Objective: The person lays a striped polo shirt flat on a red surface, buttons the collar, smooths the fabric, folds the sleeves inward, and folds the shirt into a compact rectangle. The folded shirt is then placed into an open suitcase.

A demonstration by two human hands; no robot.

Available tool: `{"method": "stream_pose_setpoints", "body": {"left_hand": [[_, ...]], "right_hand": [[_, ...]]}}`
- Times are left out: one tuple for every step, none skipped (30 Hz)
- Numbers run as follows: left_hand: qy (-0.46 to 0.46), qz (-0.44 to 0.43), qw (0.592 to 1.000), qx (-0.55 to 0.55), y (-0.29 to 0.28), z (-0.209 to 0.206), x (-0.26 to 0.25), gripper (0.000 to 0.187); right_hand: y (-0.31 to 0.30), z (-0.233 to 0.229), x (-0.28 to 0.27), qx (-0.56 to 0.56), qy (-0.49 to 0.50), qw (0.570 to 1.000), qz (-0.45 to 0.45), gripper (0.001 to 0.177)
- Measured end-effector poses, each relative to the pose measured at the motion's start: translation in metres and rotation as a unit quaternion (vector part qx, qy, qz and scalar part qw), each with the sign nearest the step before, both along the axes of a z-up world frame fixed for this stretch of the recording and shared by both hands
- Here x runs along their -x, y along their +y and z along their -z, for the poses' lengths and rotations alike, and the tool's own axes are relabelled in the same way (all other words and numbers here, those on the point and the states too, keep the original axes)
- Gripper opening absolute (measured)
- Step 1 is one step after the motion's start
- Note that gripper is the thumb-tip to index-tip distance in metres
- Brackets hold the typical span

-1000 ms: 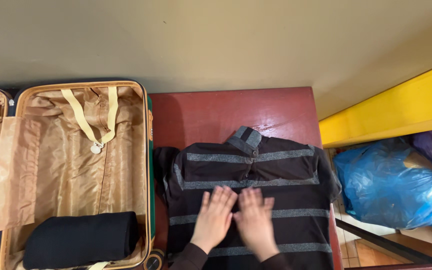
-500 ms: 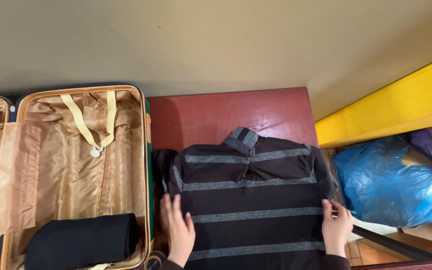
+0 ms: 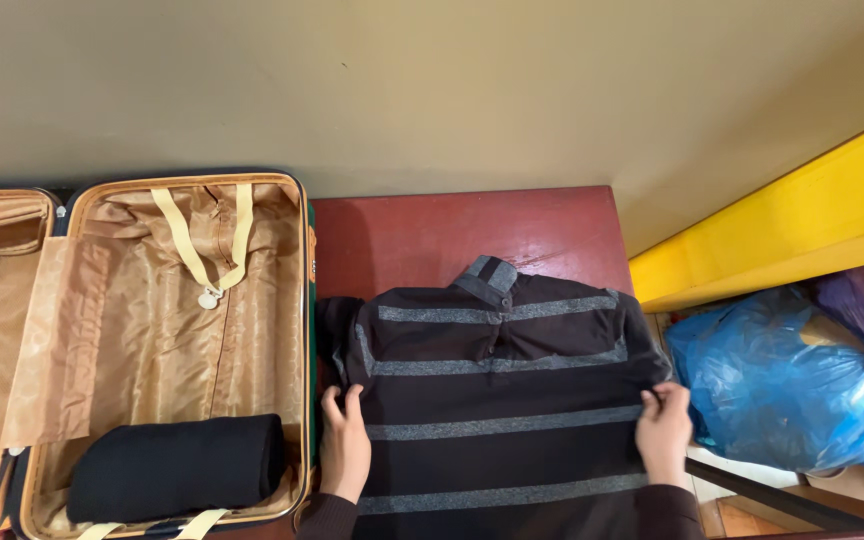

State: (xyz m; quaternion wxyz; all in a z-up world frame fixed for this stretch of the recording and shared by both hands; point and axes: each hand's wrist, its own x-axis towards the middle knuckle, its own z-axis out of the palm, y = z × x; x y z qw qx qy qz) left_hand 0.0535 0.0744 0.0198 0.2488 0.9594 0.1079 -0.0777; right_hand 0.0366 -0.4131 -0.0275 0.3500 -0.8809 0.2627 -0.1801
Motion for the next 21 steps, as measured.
{"method": "stream_pose_setpoints", "body": {"left_hand": [[-0.046,0.010,0.999,-0.012,-0.002,-0.002,0.000,0.048],[-0.092,0.018,0.995,-0.025,-0.006,-0.003,0.003,0.046],[-0.138,0.026,0.989,-0.038,-0.010,-0.003,0.005,0.044],[-0.153,0.051,0.985,-0.057,-0.016,-0.003,0.009,0.048],[-0.169,0.075,0.980,-0.076,-0.026,-0.002,0.014,0.052],[-0.183,0.101,0.974,-0.094,-0.037,0.000,0.019,0.056],[-0.171,0.148,0.972,-0.068,-0.049,0.002,0.026,0.058],[-0.159,0.196,0.967,-0.041,-0.062,0.004,0.034,0.060],[-0.147,0.244,0.958,-0.014,-0.068,0.006,0.038,0.063],[-0.141,0.249,0.958,-0.020,-0.069,0.010,0.040,0.063],[-0.134,0.254,0.958,-0.026,-0.068,0.013,0.042,0.063],[-0.127,0.259,0.957,-0.031,-0.066,0.016,0.043,0.064],[-0.128,0.256,0.957,-0.052,-0.061,0.019,0.044,0.065],[-0.130,0.252,0.956,-0.075,-0.053,0.021,0.041,0.067],[-0.133,0.248,0.955,-0.098,-0.047,0.022,0.039,0.069],[-0.135,0.249,0.954,-0.102,-0.045,0.023,0.037,0.069],[-0.137,0.251,0.952,-0.107,-0.043,0.023,0.037,0.070],[-0.138,0.253,0.951,-0.110,-0.042,0.024,0.038,0.070],[-0.140,0.252,0.951,-0.110,-0.042,0.025,0.038,0.070],[-0.141,0.251,0.951,-0.110,-0.043,0.026,0.038,0.070],[-0.143,0.251,0.951,-0.110,-0.044,0.027,0.039,0.070]], "right_hand": [[0.013,-0.007,-0.002,0.086,0.006,0.996,-0.029,0.024],[0.027,-0.016,-0.002,0.170,-0.006,0.985,-0.029,0.028],[0.043,-0.027,0.001,0.253,-0.018,0.967,-0.029,0.032],[0.065,-0.036,0.002,0.334,-0.030,0.942,-0.029,0.037],[0.091,-0.042,0.002,0.274,-0.013,0.959,-0.069,0.038],[0.115,-0.048,0.006,0.213,0.005,0.971,-0.109,0.039],[0.148,-0.048,0.013,0.245,0.021,0.953,-0.179,0.047],[0.177,-0.046,0.024,0.276,0.039,0.928,-0.247,0.056],[0.194,-0.044,0.034,0.266,0.051,0.909,-0.317,0.062],[0.203,-0.039,0.042,0.254,0.063,0.885,-0.384,0.068],[0.196,-0.034,0.046,0.254,0.093,0.888,-0.371,0.073],[0.177,-0.030,0.049,0.254,0.124,0.890,-0.358,0.079],[0.153,-0.027,0.052,0.253,0.154,0.891,-0.344,0.084],[0.124,-0.027,0.055,0.269,0.101,0.908,-0.304,0.081],[0.093,-0.029,0.057,0.283,0.050,0.921,-0.262,0.077],[0.059,-0.032,0.056,0.320,0.153,0.912,-0.204,0.074],[0.038,-0.033,0.054,0.351,0.252,0.891,-0.141,0.072],[0.033,-0.029,0.056,0.355,0.237,0.897,-0.120,0.073],[0.031,-0.028,0.057,0.358,0.221,0.902,-0.099,0.074],[0.035,-0.026,0.058,0.361,0.207,0.906,-0.077,0.075],[0.053,-0.022,0.065,0.308,0.137,0.932,-0.135,0.072]]}}
